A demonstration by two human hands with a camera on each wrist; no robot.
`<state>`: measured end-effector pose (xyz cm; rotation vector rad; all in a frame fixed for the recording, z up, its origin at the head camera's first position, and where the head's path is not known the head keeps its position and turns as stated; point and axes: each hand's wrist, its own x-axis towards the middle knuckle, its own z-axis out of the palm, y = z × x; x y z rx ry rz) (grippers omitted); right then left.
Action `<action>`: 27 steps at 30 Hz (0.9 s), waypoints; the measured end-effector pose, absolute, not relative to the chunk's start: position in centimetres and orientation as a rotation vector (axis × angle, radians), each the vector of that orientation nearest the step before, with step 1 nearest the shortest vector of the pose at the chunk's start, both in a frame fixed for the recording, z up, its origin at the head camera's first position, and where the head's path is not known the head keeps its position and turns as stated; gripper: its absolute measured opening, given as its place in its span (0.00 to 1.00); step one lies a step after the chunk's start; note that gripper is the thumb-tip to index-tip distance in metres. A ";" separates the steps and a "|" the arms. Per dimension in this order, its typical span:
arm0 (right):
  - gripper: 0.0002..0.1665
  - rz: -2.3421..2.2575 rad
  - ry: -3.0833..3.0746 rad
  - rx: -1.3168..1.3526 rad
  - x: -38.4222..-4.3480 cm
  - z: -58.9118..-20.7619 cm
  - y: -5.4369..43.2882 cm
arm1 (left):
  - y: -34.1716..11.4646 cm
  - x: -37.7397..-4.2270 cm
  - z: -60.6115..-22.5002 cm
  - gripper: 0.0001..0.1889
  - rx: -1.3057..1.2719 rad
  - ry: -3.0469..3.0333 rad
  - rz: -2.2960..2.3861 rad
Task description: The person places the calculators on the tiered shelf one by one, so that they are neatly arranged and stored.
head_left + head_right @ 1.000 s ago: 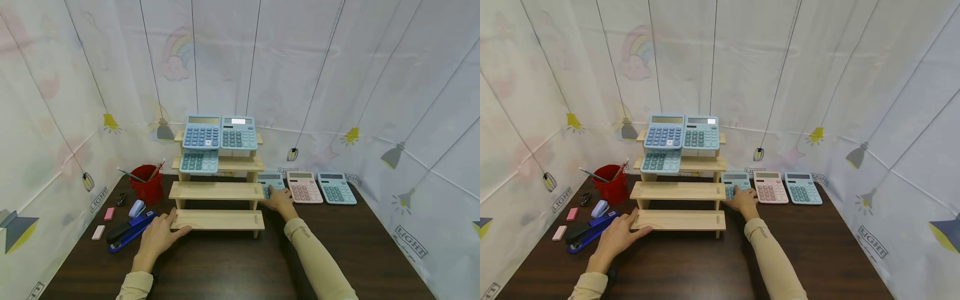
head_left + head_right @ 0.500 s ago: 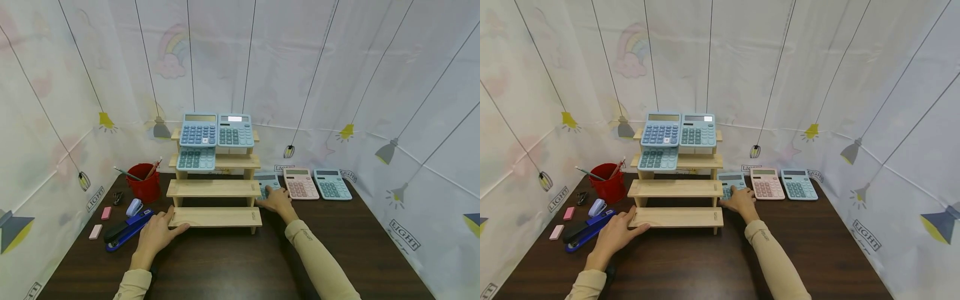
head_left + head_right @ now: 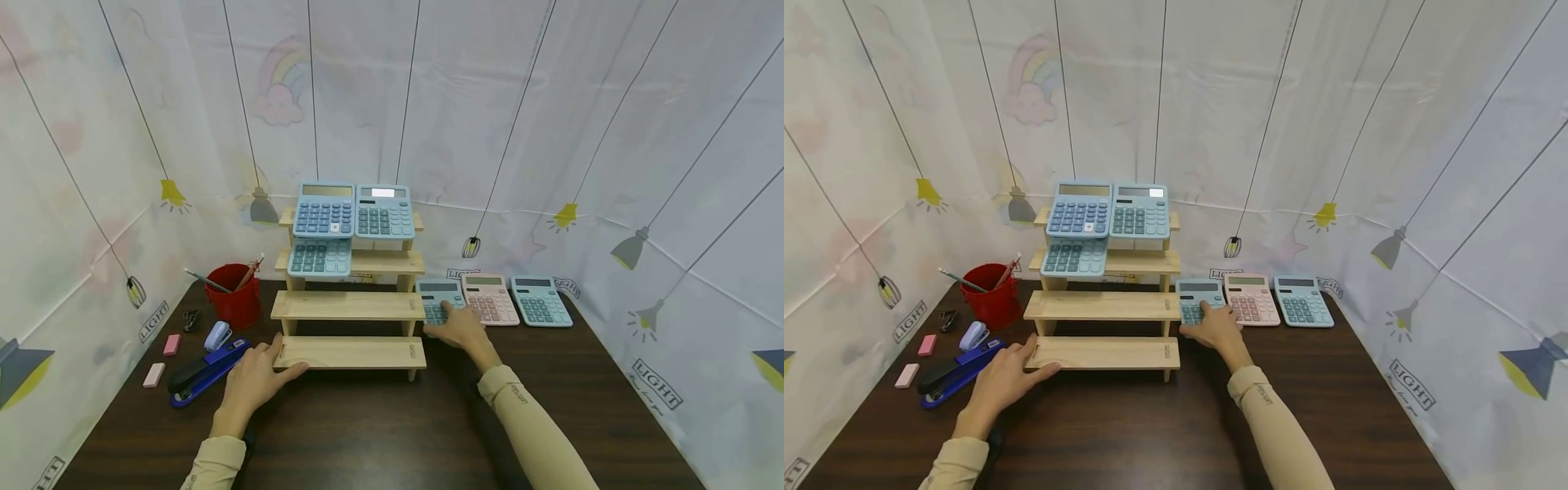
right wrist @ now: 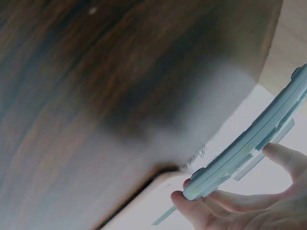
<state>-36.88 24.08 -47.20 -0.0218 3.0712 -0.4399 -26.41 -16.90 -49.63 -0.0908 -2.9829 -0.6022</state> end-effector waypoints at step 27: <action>0.54 -0.449 3.193 -0.002 -32.1 -41.5 26.5 | -17.0 -26.7 -49.6 0.53 -0.084 -3.004 -0.624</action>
